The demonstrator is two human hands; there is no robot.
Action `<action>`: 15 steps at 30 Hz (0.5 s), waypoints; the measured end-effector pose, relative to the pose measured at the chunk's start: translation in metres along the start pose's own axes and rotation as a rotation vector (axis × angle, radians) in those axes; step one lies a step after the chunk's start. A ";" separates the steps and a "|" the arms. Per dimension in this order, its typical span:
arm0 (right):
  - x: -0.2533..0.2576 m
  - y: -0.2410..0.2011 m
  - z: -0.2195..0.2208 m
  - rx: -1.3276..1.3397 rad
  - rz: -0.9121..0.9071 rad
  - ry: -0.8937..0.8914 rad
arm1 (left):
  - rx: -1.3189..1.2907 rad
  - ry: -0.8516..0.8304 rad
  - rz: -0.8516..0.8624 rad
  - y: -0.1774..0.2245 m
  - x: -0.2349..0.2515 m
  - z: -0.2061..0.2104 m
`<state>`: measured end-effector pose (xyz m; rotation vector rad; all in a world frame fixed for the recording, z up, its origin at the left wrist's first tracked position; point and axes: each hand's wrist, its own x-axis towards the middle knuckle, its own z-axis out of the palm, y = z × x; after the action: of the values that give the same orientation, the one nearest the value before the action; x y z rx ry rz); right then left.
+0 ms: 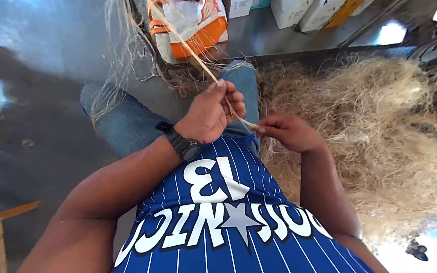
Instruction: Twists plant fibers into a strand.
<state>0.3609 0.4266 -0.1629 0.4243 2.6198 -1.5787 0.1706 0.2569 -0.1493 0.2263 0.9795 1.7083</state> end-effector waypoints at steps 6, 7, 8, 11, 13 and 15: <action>0.085 -0.052 -0.016 0.088 -0.029 0.152 | 0.067 0.005 -0.150 -0.019 0.005 0.013; 0.114 -0.065 -0.011 0.116 -0.017 0.130 | 0.077 0.009 -0.153 -0.021 0.005 0.011; 0.146 -0.077 -0.005 0.151 0.014 0.099 | 0.087 0.008 -0.152 -0.023 0.003 0.009; 0.234 -0.102 0.012 0.380 0.164 0.014 | 0.122 -0.021 -0.145 -0.023 -0.001 0.007; 0.269 -0.119 0.024 0.520 0.230 -0.011 | 0.131 -0.026 -0.165 -0.019 0.000 0.006; 0.285 -0.130 0.035 0.578 0.219 0.038 | 0.242 -0.060 -0.196 -0.013 0.002 -0.004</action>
<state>0.0504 0.3978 -0.1208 0.7400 2.0041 -2.2332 0.1771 0.2572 -0.1618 0.3265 1.1262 1.3979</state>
